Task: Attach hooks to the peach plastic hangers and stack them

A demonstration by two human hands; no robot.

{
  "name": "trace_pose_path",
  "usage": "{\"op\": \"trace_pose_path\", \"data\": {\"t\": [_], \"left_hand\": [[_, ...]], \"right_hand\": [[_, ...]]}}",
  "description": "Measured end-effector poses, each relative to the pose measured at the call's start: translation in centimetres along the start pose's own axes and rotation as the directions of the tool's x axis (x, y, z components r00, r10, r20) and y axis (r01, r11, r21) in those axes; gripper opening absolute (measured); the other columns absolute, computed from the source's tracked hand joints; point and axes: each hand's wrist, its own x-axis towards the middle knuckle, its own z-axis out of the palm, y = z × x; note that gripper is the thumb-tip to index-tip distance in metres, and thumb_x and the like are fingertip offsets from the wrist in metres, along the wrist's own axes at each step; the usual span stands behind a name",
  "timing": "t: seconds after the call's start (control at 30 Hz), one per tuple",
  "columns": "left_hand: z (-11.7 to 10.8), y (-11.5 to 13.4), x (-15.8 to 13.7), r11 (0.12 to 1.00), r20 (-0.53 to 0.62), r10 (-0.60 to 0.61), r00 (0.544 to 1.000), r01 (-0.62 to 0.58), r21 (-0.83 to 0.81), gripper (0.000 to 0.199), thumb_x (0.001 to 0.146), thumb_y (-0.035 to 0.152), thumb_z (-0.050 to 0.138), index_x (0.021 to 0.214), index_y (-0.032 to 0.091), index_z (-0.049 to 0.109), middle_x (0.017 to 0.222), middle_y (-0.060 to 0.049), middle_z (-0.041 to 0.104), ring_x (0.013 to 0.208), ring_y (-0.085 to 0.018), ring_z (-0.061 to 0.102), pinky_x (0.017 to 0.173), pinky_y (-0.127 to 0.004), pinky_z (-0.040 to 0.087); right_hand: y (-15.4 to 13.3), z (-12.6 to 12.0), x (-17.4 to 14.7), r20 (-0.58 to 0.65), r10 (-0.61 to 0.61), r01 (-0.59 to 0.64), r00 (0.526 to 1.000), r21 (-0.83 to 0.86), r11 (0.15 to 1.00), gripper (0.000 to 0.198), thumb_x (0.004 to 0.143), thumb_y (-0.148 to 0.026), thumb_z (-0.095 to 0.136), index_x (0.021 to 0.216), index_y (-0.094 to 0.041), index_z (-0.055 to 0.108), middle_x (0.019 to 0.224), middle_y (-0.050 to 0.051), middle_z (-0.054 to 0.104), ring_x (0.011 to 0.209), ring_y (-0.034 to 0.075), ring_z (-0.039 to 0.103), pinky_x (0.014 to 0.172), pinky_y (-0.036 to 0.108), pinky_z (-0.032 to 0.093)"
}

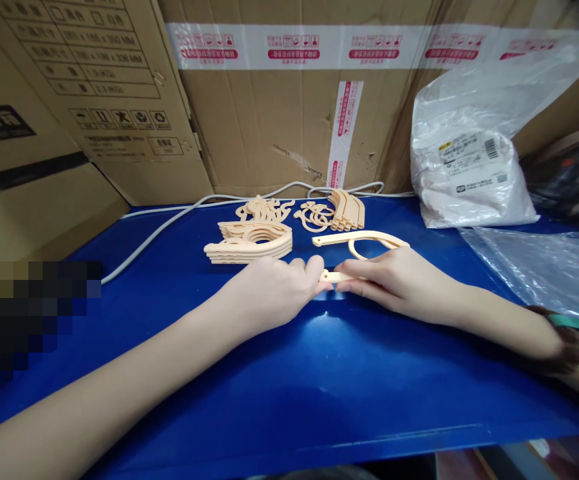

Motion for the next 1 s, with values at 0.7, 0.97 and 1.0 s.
{"op": "trace_pose_path", "data": {"t": [0.7,0.97,1.0], "left_hand": [[0.31,0.14,-0.26,0.986,0.026,-0.044,0.999,0.047,-0.161,0.031,0.101,0.038,0.034,0.084,0.016,0.048,0.059,-0.001,0.062,0.05,-0.018,0.061,0.042,-0.025,0.024],[0.55,-0.13,-0.19,0.994,-0.025,-0.004,1.0,0.002,-0.112,0.035,0.102,0.037,0.028,0.082,0.016,0.047,0.057,-0.001,0.06,0.047,-0.017,0.059,0.041,-0.025,0.022],[0.52,-0.19,-0.2,0.997,-0.052,0.015,0.999,-0.019,-0.073,0.036,0.102,0.036,0.027,0.081,0.016,0.048,0.056,-0.001,0.059,0.046,-0.017,0.058,0.04,-0.025,0.021]], "right_hand": [[0.1,-0.16,0.16,0.049,-0.004,-0.001,0.999,0.103,0.995,0.045,0.099,-0.049,0.032,0.089,-0.018,0.063,0.067,0.0,0.06,0.058,0.012,0.049,0.058,0.025,0.031],[0.04,-0.11,0.05,0.027,-0.013,0.011,1.0,0.084,0.996,0.042,0.099,-0.047,0.034,0.089,-0.018,0.063,0.067,0.0,0.061,0.057,0.012,0.051,0.057,0.025,0.031],[0.0,-0.21,0.07,0.034,-0.013,0.009,0.999,0.112,0.994,0.042,0.099,-0.047,0.034,0.089,-0.019,0.063,0.069,0.0,0.062,0.059,0.012,0.052,0.059,0.025,0.032]]}}
